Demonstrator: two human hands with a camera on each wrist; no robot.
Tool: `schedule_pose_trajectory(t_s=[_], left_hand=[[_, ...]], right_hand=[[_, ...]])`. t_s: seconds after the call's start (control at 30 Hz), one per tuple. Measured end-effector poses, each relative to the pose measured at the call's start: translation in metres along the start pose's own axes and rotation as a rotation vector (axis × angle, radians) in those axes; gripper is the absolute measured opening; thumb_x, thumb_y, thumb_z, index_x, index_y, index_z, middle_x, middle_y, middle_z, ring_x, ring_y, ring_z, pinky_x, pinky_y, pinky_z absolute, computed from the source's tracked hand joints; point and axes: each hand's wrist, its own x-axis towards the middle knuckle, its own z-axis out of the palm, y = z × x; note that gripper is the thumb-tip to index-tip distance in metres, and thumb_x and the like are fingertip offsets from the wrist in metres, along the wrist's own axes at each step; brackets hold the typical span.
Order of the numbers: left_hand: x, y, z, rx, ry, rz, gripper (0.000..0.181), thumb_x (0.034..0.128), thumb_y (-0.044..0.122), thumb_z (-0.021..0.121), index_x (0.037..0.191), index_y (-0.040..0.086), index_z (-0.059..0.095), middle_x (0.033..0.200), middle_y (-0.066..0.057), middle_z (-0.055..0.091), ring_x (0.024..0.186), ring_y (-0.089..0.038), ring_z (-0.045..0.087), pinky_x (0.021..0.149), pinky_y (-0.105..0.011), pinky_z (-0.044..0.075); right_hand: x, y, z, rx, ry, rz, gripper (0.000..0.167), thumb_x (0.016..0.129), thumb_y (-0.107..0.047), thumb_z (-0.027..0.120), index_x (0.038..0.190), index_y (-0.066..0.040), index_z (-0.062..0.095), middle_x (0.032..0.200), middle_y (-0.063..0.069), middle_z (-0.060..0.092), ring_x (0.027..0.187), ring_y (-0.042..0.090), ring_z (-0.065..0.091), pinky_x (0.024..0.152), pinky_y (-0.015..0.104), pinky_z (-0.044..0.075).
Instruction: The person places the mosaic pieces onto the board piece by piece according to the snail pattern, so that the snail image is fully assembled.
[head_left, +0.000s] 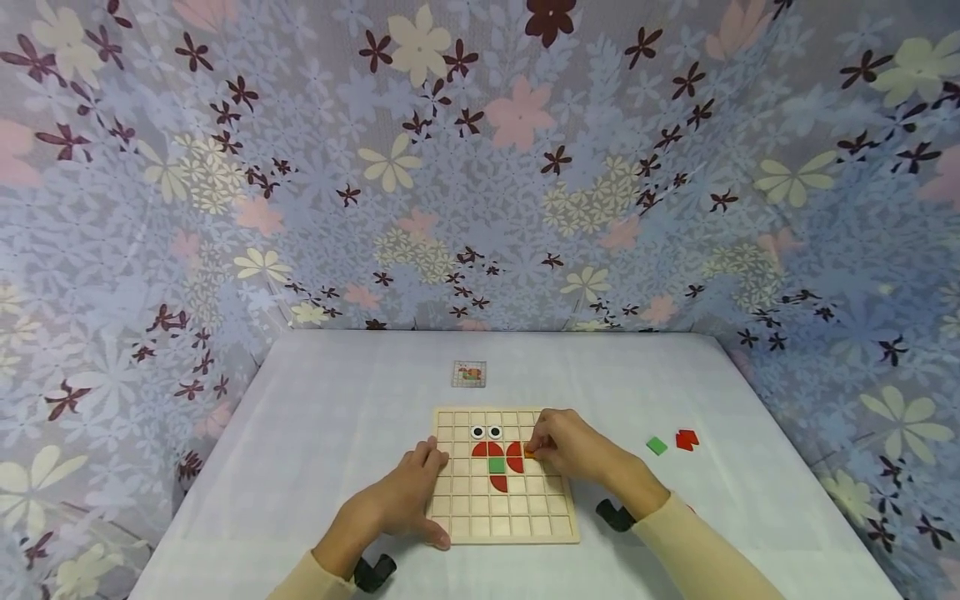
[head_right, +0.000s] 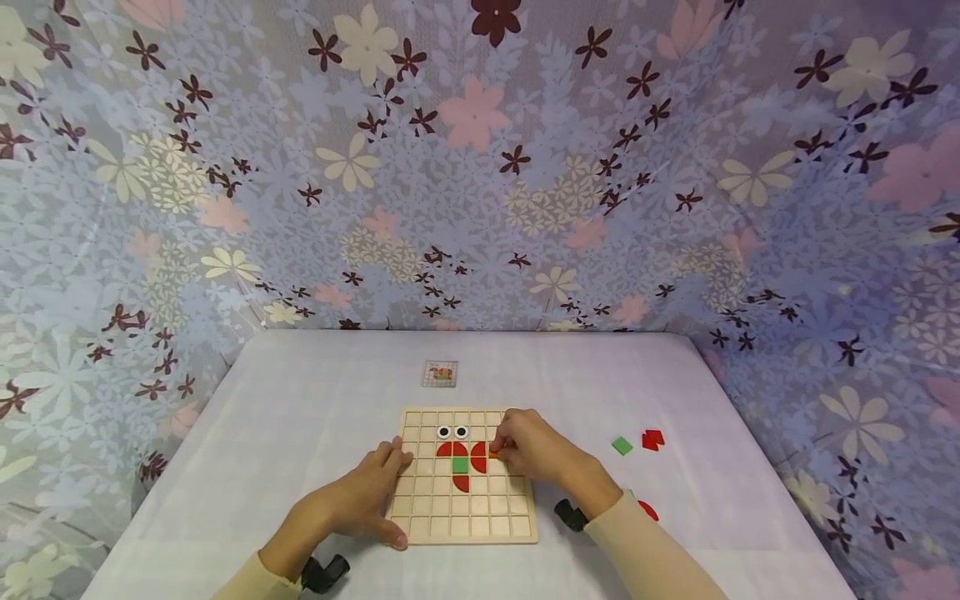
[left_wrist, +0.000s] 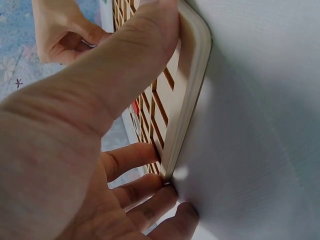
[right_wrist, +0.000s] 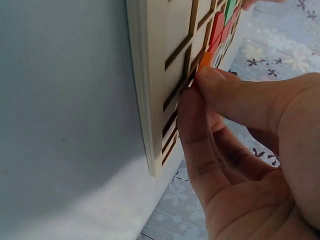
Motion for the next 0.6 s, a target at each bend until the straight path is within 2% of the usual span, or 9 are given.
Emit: schedule_pose_trajectory(t_s=[0.17,0.6], left_hand=[[-0.0011,0.0019,-0.0001,-0.007,-0.009,0.004,0.123,0.0745,0.04,0.113,0.168,-0.001,0.044,0.186,-0.034,0.028,0.173,-0.051,0.036,0.138,-0.063,0.043],[-0.0005,0.0029,-0.0005,-0.011,-0.013,-0.008,0.123,0.0744,0.039,0.113,0.169,-0.001,0.045,0.187,-0.033,0.028,0.173,-0.05,0.035,0.139,-0.062,0.043]], right_hand=[[-0.0019,0.0002,-0.0006,0.008,0.008,-0.018,0.016,0.097,0.009,0.087,0.097,-0.007,0.089,0.097,0.001,0.077,0.088,0.007,0.072,0.076,0.023,0.064],[0.0055,0.0006,0.0046,0.045,0.046,0.028,0.014,0.096,0.007,0.089,0.094,-0.006,0.089,0.097,0.001,0.079,0.087,0.007,0.07,0.074,0.022,0.06]])
